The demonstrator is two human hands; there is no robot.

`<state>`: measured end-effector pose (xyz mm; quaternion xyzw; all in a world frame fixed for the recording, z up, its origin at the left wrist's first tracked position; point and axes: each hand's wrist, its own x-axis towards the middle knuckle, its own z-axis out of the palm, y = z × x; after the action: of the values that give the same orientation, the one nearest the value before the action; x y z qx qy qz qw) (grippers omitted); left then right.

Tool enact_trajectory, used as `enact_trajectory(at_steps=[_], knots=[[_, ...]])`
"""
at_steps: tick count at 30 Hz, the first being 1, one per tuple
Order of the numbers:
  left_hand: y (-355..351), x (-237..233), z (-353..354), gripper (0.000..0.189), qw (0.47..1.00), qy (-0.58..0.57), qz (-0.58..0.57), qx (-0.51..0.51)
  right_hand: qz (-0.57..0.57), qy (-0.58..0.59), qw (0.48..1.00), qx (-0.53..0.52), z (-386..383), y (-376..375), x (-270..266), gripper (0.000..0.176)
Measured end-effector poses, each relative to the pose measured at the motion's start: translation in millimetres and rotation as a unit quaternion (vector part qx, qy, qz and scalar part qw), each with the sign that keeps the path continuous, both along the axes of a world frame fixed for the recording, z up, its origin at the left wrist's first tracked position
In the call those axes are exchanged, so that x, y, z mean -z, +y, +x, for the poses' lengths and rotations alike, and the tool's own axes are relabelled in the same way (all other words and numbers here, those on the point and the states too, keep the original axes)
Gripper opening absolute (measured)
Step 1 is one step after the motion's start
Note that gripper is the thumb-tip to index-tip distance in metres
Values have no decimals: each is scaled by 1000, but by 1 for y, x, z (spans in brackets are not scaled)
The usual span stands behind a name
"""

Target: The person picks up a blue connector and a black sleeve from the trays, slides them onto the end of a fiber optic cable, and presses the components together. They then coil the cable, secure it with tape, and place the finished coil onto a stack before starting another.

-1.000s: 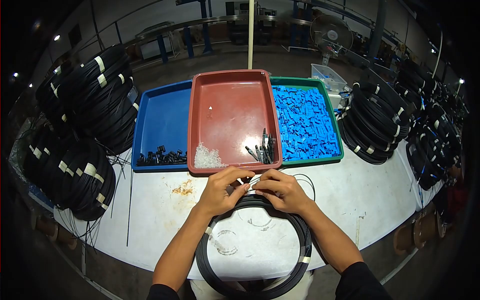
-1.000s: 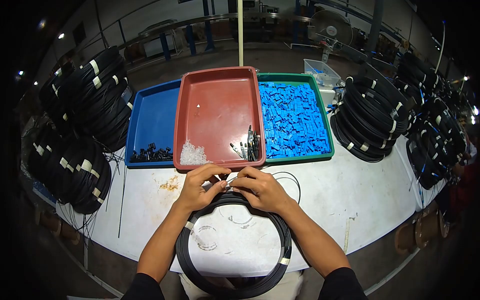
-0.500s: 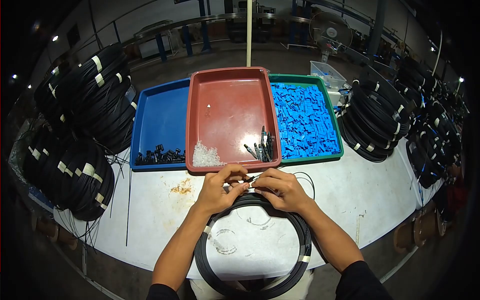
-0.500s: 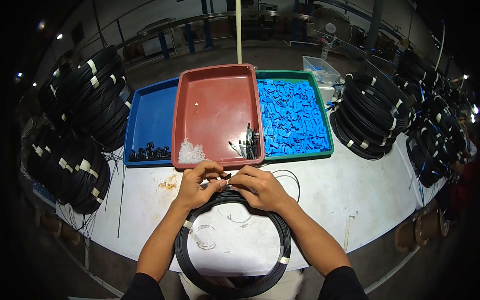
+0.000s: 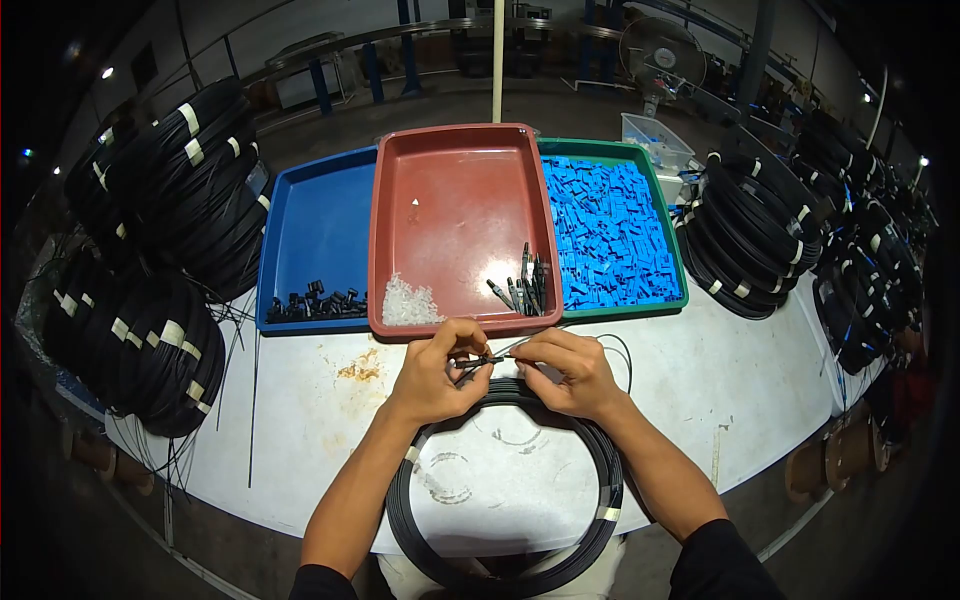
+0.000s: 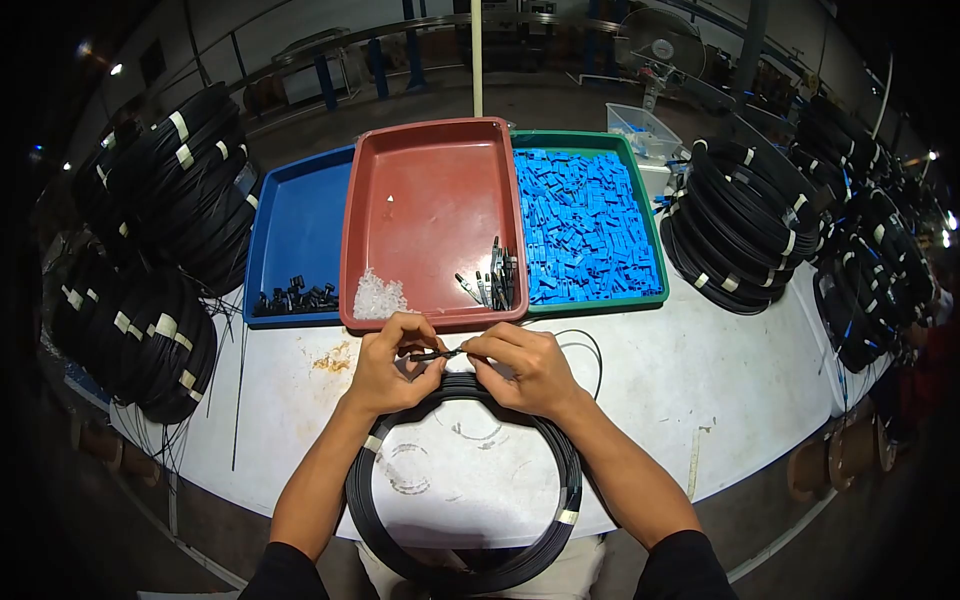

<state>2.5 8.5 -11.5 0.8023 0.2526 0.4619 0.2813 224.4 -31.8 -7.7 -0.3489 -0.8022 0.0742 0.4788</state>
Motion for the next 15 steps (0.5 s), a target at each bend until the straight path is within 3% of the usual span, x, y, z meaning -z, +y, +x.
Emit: enact_trajectory(at_steps=[8, 10, 15], knots=[[-1, -2, -1, 37, 999, 33, -8, 3, 27, -17, 999, -9, 0, 5, 5, 21], [2, 2, 1, 36, 999, -11, 35, 14, 28, -22, 999, -9, 1, 4, 5, 21], [1, 3, 0, 34, 1000, -13, 22, 14, 27, -33, 999, -8, 1, 4, 5, 22]])
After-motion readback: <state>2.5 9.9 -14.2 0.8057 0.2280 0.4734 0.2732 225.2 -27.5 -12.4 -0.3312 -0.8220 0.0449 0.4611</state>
